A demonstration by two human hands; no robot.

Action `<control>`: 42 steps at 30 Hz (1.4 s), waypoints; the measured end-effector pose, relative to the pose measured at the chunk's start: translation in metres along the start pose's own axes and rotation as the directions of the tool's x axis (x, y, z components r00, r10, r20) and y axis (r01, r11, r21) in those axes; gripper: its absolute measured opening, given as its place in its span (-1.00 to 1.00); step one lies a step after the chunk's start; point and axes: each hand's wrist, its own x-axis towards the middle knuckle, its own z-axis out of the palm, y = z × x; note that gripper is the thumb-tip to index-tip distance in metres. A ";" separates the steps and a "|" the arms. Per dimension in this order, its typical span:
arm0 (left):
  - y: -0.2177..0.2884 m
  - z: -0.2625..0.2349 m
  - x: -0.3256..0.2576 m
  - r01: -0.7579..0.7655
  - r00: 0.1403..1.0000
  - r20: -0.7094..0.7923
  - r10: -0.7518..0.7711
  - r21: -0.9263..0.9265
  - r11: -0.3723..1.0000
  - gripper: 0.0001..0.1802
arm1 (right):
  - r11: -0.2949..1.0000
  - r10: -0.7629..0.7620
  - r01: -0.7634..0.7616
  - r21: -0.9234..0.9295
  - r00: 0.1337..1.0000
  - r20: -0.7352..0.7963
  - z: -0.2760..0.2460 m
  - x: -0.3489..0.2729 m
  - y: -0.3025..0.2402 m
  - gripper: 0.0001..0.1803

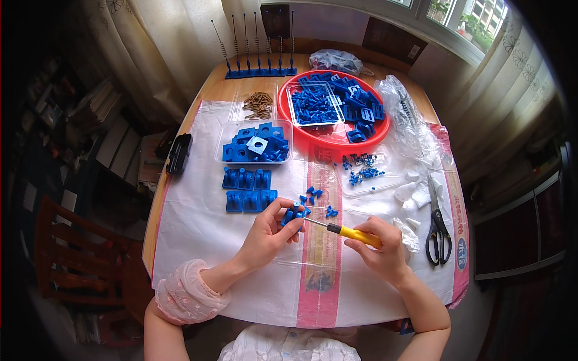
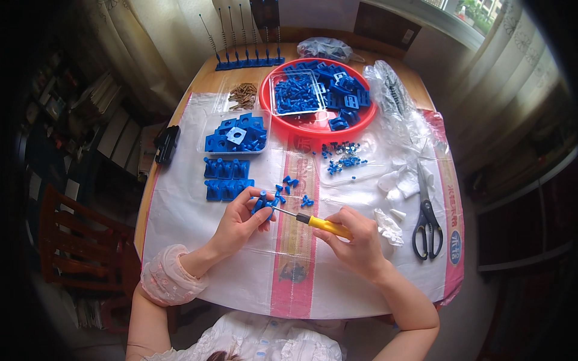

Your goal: The recorder is using a screwdriver to assemble various blue plastic components at a table.

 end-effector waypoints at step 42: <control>-0.001 -0.001 0.001 0.022 0.999 0.050 -0.023 0.015 1.000 -0.75 | 0.989 -0.008 0.016 0.148 0.999 -0.053 0.008 -0.002 0.005 -0.71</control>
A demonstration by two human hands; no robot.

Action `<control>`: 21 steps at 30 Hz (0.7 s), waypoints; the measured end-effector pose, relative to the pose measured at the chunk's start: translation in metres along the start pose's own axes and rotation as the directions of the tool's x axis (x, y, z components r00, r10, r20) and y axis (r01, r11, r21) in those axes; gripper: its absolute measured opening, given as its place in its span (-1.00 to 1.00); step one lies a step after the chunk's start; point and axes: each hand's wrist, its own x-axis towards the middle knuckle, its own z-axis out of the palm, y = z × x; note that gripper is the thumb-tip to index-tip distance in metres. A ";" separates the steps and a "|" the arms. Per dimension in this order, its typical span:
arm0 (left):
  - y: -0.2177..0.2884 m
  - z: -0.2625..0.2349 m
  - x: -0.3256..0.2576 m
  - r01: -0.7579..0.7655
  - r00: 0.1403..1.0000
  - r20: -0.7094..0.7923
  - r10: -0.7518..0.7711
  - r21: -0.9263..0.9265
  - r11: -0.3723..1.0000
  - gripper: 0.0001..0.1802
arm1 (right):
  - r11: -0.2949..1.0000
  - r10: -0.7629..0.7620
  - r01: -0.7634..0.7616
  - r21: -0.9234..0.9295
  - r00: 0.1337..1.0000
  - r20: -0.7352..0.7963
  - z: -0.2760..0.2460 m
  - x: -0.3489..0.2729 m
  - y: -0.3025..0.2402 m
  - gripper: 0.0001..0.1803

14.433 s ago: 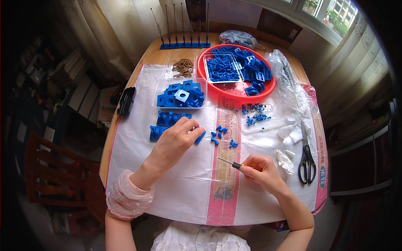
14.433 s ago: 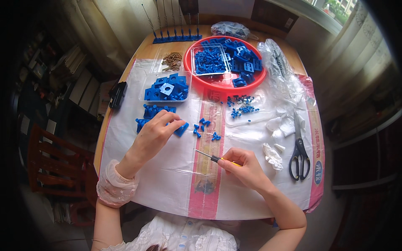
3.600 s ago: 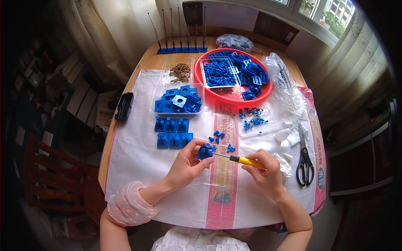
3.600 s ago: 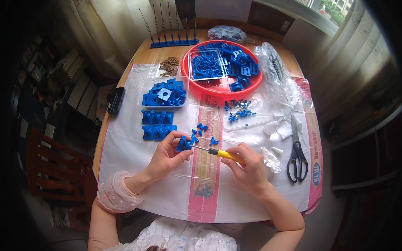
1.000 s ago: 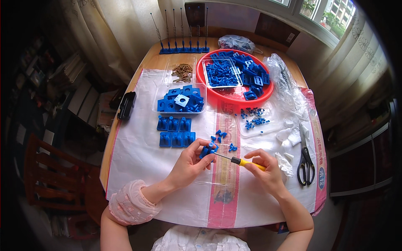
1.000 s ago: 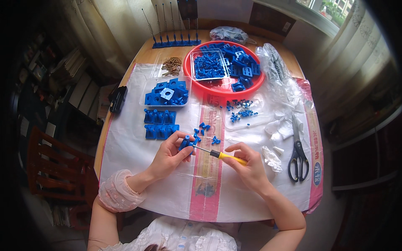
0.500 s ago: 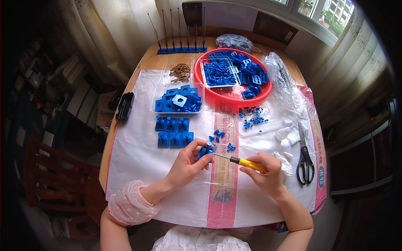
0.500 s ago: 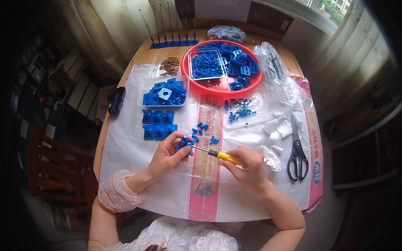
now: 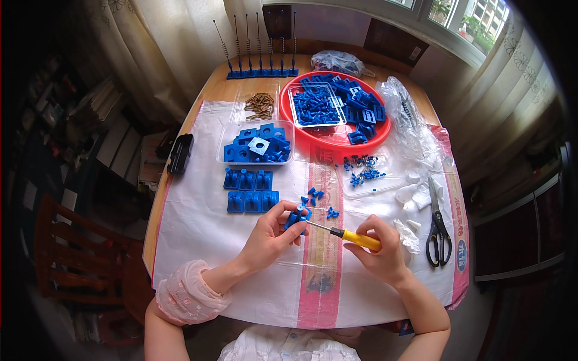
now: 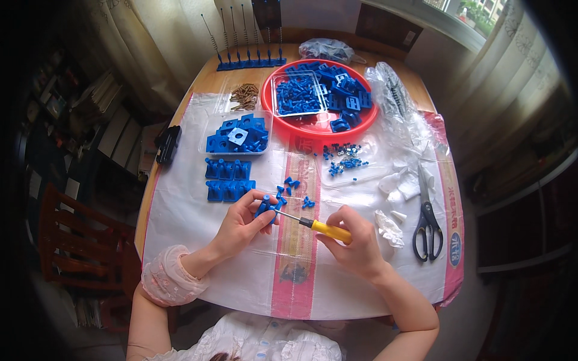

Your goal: The recorder is using a screwdriver to assemble various blue plastic components at a table.

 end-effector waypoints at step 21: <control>0.005 0.004 -0.003 -0.057 0.998 0.006 0.056 0.057 0.997 -0.74 | 0.625 0.514 -0.654 0.426 0.756 0.406 -0.011 0.005 -0.001 -0.81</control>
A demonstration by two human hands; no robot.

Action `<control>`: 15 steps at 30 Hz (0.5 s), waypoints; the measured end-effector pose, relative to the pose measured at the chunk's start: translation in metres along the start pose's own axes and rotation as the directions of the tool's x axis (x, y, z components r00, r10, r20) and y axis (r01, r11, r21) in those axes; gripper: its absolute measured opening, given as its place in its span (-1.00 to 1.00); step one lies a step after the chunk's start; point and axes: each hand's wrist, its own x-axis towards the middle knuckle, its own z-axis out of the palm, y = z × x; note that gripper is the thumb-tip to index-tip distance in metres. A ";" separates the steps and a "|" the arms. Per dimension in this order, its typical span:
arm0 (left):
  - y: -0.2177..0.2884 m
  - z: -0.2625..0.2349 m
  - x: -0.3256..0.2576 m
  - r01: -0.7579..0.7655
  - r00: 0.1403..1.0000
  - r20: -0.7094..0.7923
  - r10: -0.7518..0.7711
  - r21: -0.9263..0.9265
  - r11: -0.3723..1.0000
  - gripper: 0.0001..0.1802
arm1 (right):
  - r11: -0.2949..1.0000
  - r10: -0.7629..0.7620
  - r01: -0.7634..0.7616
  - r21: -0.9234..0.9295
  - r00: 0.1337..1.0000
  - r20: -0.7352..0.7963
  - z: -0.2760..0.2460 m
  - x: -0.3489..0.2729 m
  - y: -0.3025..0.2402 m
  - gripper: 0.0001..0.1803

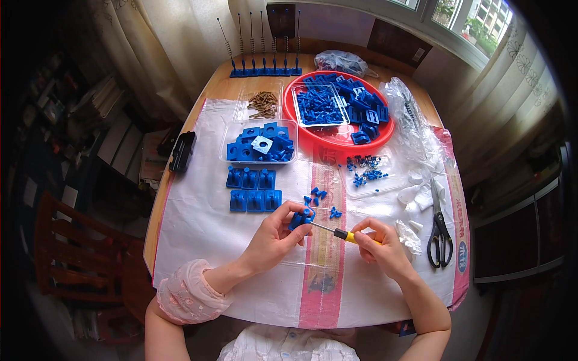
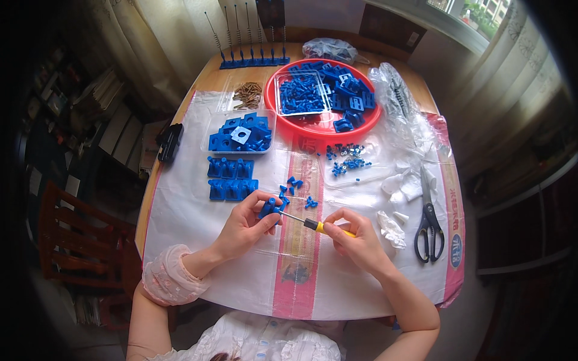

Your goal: The recorder is using a screwdriver to assemble various blue plastic components at a table.

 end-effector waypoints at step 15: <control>-0.004 -0.003 0.003 0.038 0.999 0.009 -0.038 -0.069 0.997 -0.75 | 0.604 -0.698 0.573 -0.553 0.716 -0.021 0.006 0.001 0.007 -0.71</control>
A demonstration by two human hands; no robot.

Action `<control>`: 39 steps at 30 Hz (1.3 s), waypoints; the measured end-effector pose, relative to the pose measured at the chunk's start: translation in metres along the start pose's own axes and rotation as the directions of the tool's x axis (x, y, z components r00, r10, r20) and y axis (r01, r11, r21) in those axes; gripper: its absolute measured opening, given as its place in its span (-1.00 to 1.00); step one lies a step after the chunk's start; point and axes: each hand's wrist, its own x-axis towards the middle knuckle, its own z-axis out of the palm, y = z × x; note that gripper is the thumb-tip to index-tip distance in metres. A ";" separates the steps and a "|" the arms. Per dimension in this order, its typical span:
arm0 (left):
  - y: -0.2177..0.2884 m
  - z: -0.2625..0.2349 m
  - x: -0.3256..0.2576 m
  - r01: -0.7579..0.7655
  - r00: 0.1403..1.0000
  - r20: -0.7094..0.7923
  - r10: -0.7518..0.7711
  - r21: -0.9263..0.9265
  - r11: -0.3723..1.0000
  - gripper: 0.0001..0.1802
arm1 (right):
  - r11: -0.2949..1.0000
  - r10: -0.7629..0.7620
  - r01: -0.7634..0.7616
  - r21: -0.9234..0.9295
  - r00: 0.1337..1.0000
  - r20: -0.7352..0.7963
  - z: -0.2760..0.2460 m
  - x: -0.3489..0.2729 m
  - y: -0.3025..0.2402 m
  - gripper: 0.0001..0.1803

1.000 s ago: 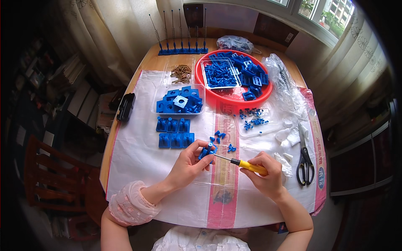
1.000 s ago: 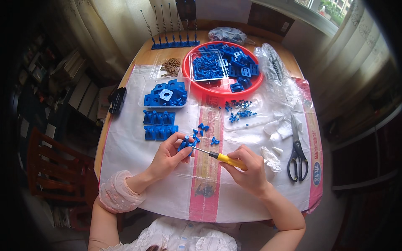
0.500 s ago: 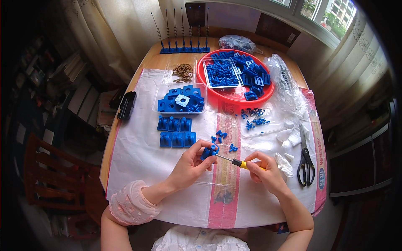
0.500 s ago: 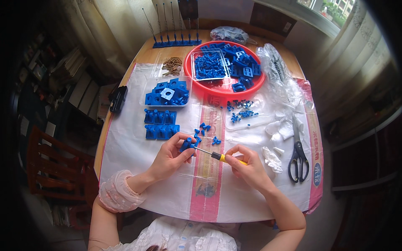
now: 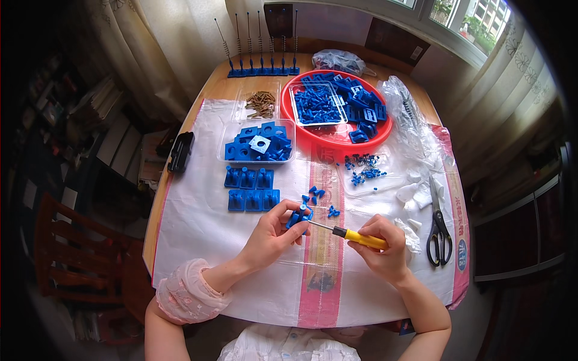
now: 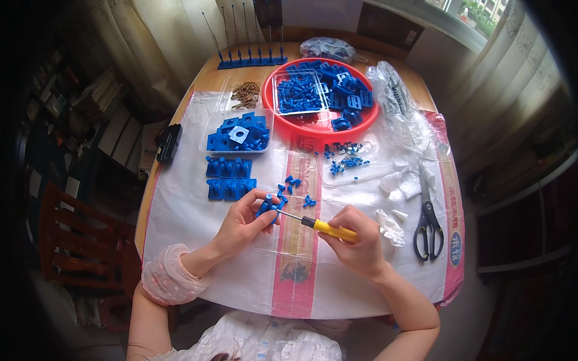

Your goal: The recorder is using a screwdriver to assemble various blue plastic components at a table.

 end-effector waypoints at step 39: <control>0.009 0.010 -0.010 -0.216 0.975 -0.006 0.224 0.236 0.947 -0.73 | 0.766 0.508 -0.585 0.267 0.804 0.308 -0.006 0.000 0.001 -0.63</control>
